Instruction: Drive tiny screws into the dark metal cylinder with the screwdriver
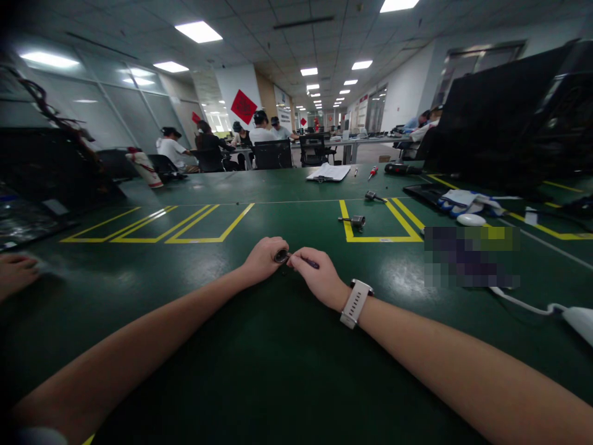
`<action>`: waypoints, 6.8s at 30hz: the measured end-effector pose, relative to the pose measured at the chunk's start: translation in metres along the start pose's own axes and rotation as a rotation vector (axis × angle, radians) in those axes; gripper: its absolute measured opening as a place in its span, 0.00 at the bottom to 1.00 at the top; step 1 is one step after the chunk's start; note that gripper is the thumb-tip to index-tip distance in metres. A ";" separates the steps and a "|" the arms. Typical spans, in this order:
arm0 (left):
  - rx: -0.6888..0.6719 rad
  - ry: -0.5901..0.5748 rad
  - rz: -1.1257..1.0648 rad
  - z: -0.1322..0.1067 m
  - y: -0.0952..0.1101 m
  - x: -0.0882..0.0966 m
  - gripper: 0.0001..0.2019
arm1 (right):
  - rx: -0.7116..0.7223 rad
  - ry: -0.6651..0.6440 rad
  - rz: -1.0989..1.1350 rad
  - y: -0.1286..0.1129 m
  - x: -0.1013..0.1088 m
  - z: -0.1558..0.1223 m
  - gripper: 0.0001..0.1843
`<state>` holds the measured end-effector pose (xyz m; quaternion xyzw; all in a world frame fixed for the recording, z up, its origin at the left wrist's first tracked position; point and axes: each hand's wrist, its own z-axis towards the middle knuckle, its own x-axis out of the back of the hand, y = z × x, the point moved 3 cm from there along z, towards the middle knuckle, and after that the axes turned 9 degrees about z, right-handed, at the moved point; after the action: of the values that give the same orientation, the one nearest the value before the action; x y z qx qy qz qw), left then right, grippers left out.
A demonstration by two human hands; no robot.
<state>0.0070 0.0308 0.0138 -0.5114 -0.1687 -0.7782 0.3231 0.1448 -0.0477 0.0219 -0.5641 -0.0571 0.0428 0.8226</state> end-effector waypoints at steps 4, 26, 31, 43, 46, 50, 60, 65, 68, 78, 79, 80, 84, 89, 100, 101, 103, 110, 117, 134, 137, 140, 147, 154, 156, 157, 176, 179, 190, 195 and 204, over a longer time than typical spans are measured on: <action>0.000 0.018 -0.106 0.000 -0.001 0.001 0.05 | -0.220 0.050 0.403 0.013 0.009 0.008 0.11; -0.003 0.024 -0.060 -0.002 -0.001 0.002 0.04 | -0.201 0.094 0.396 0.013 0.008 0.007 0.11; 0.010 0.050 -0.159 -0.001 -0.003 0.001 0.07 | -0.202 0.105 0.475 0.014 0.008 0.007 0.10; 0.009 0.034 -0.068 -0.001 -0.002 0.000 0.04 | -0.222 0.092 0.425 0.014 0.007 0.007 0.10; 0.026 0.045 -0.146 0.000 -0.003 0.001 0.06 | -0.276 0.119 0.531 0.017 0.009 0.009 0.09; 0.067 0.060 -0.132 0.000 -0.005 0.000 0.06 | -0.188 0.129 0.428 0.017 0.007 0.006 0.10; 0.017 0.054 -0.125 -0.001 -0.003 0.001 0.05 | -0.274 0.089 0.485 0.016 0.008 0.008 0.11; 0.026 0.066 -0.198 -0.001 -0.002 0.003 0.05 | -0.269 0.079 0.525 0.018 0.009 0.009 0.11; 0.039 0.052 -0.151 0.000 -0.003 0.002 0.04 | -0.235 0.081 0.506 0.018 0.008 0.008 0.11; 0.077 0.007 -0.060 0.001 -0.005 -0.001 0.05 | -0.167 0.146 0.445 0.019 0.010 0.007 0.11; 0.082 0.002 -0.057 0.001 -0.005 -0.001 0.05 | -0.163 0.158 0.425 0.018 0.010 0.007 0.11; 0.088 -0.001 -0.056 0.001 -0.005 0.000 0.04 | -0.161 0.166 0.406 0.018 0.011 0.007 0.11; 0.106 -0.001 -0.056 0.002 -0.005 0.001 0.03 | -0.159 0.175 0.319 0.014 0.009 0.005 0.12; 0.102 0.027 -0.096 0.000 -0.004 0.002 0.05 | -0.140 0.175 0.220 0.014 0.008 0.005 0.12; 0.014 -0.018 -0.222 -0.001 0.000 0.002 0.06 | -0.081 0.182 0.160 0.012 0.011 0.003 0.13; 0.017 -0.022 -0.227 -0.001 0.000 0.002 0.06 | -0.061 0.188 0.163 0.011 0.012 0.003 0.13; 0.039 -0.022 -0.237 0.000 -0.001 0.001 0.06 | -0.005 0.190 0.169 0.010 0.012 0.002 0.13; 0.140 0.041 -0.307 0.001 -0.005 0.001 0.08 | 0.038 0.057 0.116 0.008 0.005 0.001 0.10; 0.159 0.076 -0.378 0.001 -0.009 0.001 0.06 | 0.049 -0.052 -0.034 0.003 -0.003 -0.001 0.10; 0.078 0.024 -0.265 0.000 -0.003 0.002 0.08 | 0.007 0.008 0.058 -0.001 0.003 -0.001 0.12; 0.079 0.027 -0.236 0.001 -0.003 0.001 0.08 | 0.043 0.047 0.053 -0.004 0.003 -0.001 0.11; 0.056 0.026 -0.219 0.001 -0.002 0.002 0.07 | 0.041 0.044 0.019 -0.004 0.002 -0.002 0.11; 0.022 0.041 -0.213 0.000 -0.001 0.002 0.07 | -0.142 0.060 0.355 0.011 0.007 0.005 0.10; 0.048 0.058 -0.224 -0.001 -0.002 0.002 0.08 | -0.230 0.121 0.525 0.018 0.008 0.008 0.09; 0.055 0.054 -0.189 -0.001 -0.003 0.002 0.07 | -0.131 0.110 0.384 0.013 0.006 0.004 0.09; 0.051 0.053 -0.164 -0.001 -0.003 0.002 0.06 | -0.087 0.097 0.300 0.011 0.005 0.003 0.09; 0.016 0.057 -0.037 -0.002 -0.003 -0.001 0.04 | -0.143 0.117 0.355 0.012 0.004 0.003 0.09; 0.018 0.056 0.005 -0.002 -0.002 0.001 0.03 | -0.191 0.089 0.384 0.013 0.002 0.004 0.09; 0.058 0.054 -0.035 -0.001 -0.003 0.002 0.05 | -0.272 0.099 0.558 0.016 0.006 0.008 0.09; 0.165 0.074 -0.022 0.000 -0.006 0.003 0.05 | -0.209 0.155 0.507 0.017 0.008 0.008 0.09; 0.518 0.445 -0.178 -0.007 -0.024 0.009 0.08 | -0.147 0.185 0.049 0.025 0.008 0.010 0.08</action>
<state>-0.0166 0.0411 0.0207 -0.2134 -0.3298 -0.8271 0.4020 0.1512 -0.0288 0.0022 -0.6257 0.0300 0.0065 0.7795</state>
